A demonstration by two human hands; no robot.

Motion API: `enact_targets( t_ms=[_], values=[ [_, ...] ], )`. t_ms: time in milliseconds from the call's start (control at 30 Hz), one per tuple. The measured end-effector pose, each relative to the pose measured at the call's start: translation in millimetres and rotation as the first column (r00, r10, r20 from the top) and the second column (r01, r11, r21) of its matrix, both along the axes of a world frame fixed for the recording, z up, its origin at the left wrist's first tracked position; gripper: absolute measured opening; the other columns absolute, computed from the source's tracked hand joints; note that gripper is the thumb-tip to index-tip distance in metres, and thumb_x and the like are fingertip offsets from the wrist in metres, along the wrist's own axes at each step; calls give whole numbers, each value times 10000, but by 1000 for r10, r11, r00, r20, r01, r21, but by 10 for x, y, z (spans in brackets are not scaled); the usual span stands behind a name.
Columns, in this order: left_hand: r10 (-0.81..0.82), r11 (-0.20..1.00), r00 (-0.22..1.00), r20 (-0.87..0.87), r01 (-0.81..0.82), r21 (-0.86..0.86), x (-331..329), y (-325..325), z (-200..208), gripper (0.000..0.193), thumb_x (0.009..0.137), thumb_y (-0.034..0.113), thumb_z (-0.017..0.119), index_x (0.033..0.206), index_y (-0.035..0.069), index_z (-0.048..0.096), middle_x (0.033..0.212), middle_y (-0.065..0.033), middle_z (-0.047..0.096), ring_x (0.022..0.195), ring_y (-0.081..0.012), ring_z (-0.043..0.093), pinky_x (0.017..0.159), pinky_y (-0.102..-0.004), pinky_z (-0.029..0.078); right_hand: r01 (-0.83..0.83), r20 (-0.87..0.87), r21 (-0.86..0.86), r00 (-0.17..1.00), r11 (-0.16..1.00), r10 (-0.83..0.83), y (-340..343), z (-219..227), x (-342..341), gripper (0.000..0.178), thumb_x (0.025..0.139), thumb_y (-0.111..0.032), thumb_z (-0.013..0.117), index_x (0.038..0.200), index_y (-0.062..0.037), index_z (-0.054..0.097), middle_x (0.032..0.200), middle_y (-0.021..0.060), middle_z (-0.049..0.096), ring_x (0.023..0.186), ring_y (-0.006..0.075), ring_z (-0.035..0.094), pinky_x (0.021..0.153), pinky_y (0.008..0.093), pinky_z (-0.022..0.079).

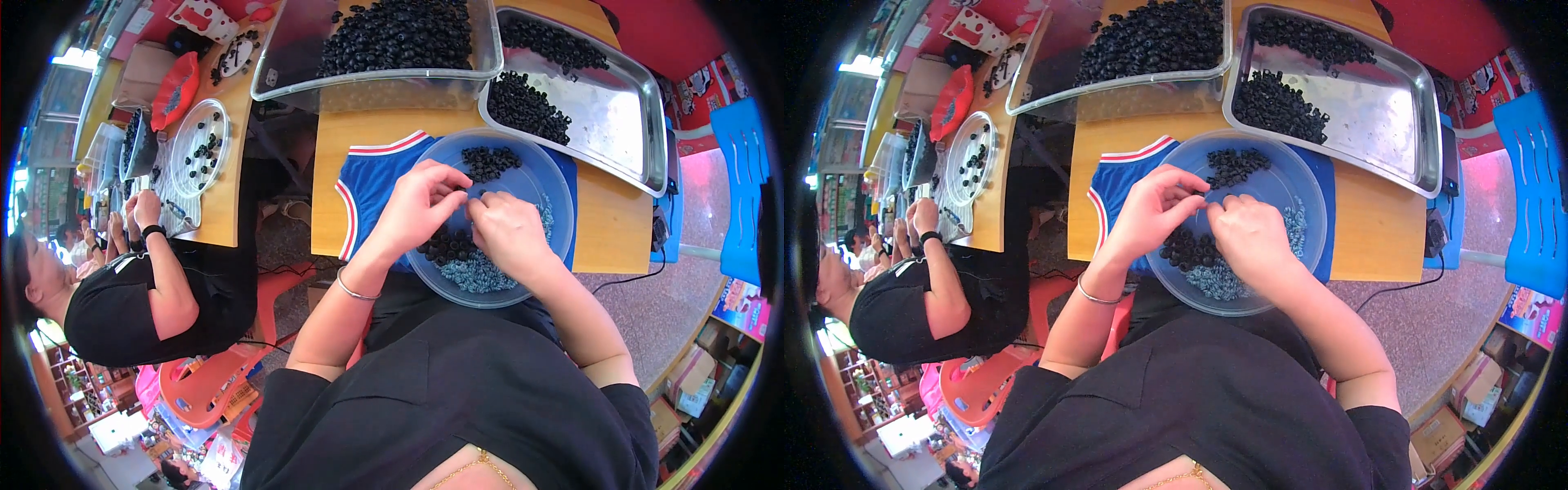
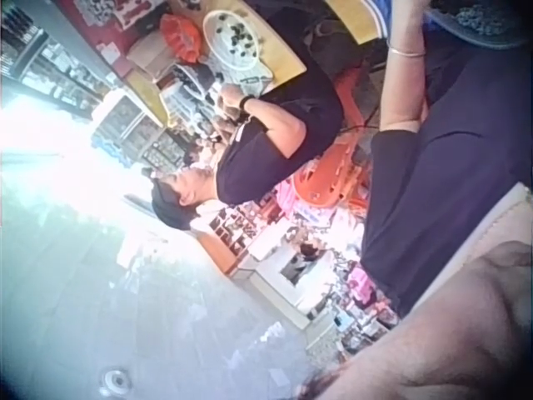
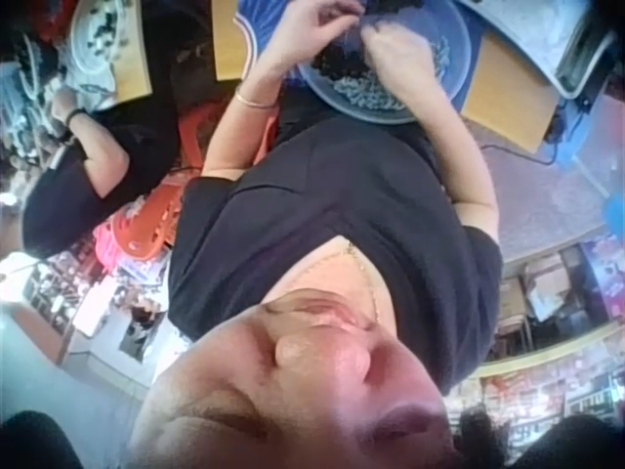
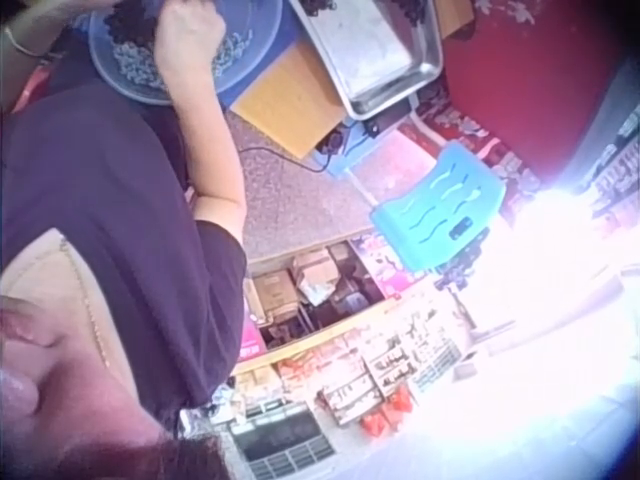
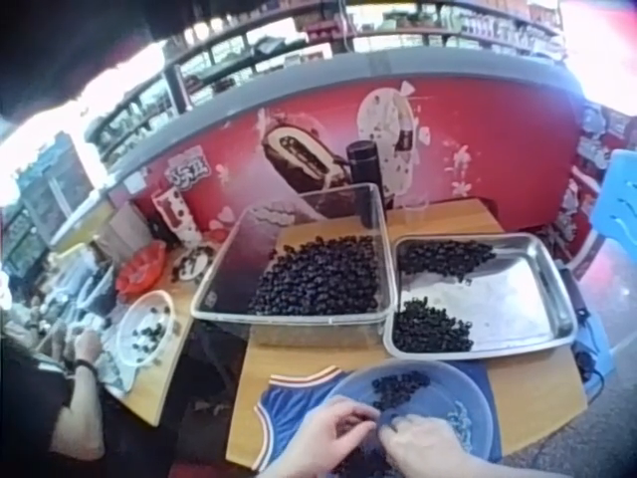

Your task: The person assembles small plastic components by hand, taking small black pieces and inserting small fittings into them.

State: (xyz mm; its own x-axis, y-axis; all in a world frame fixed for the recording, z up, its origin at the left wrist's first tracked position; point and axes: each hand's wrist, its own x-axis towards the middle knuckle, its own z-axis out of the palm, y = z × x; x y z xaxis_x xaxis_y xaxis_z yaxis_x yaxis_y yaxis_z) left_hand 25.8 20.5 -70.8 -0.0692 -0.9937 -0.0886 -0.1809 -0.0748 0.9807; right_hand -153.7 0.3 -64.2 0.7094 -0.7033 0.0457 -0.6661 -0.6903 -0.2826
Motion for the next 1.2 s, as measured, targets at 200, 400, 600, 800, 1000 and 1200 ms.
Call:
enact_targets(
  t_ms=[200,400,600,800,1000,1200],
  values=[
    [80,977,791,-607,60,207,91,26,30,207,909,54,649,1101,-20,636,1093,-131,664,959,-187,674,872,-288,534,17,351,190,932,982,-84,-62,44,-170,109,798,-59,640,896,-26,608,842,142,614,817,335,640,706,405,530],
    [74,966,634,-770,147,214,26,59,-99,200,936,58,610,1128,3,623,1089,-133,665,988,-224,670,885,-290,538,-7,471,372,863,928,-182,-67,153,-282,113,816,-3,646,913,-12,588,883,134,614,769,298,644,665,369,513],
    [115,946,643,-758,162,281,-45,92,-104,146,922,54,631,1062,16,623,1033,-99,671,960,-197,673,829,-278,548,-41,612,388,758,921,-225,-8,215,-286,171,763,26,716,893,-12,610,833,82,619,736,183,647,645,295,522],
    [79,945,646,-759,195,264,-103,142,-113,136,900,36,654,1033,22,630,975,-63,669,879,-138,658,791,-257,544,-13,682,320,698,947,-220,-10,225,-238,165,735,14,756,830,-8,624,816,74,636,700,170,642,627,279,528],
    [45,948,643,-764,213,235,-124,166,-164,178,877,87,706,1031,24,642,934,-38,670,837,-97,638,757,-239,538,-33,702,267,691,963,-171,-6,175,-254,172,713,-21,787,807,-16,644,818,76,649,692,172,648,601,276,525],
    [128,937,502,-855,221,270,-102,150,-128,175,914,88,658,1074,29,622,984,-62,663,858,-128,655,760,-236,548,23,696,245,692,969,-192,-64,143,-240,145,777,5,719,913,-29,681,838,96,657,709,205,651,614,293,521]
  ],
)
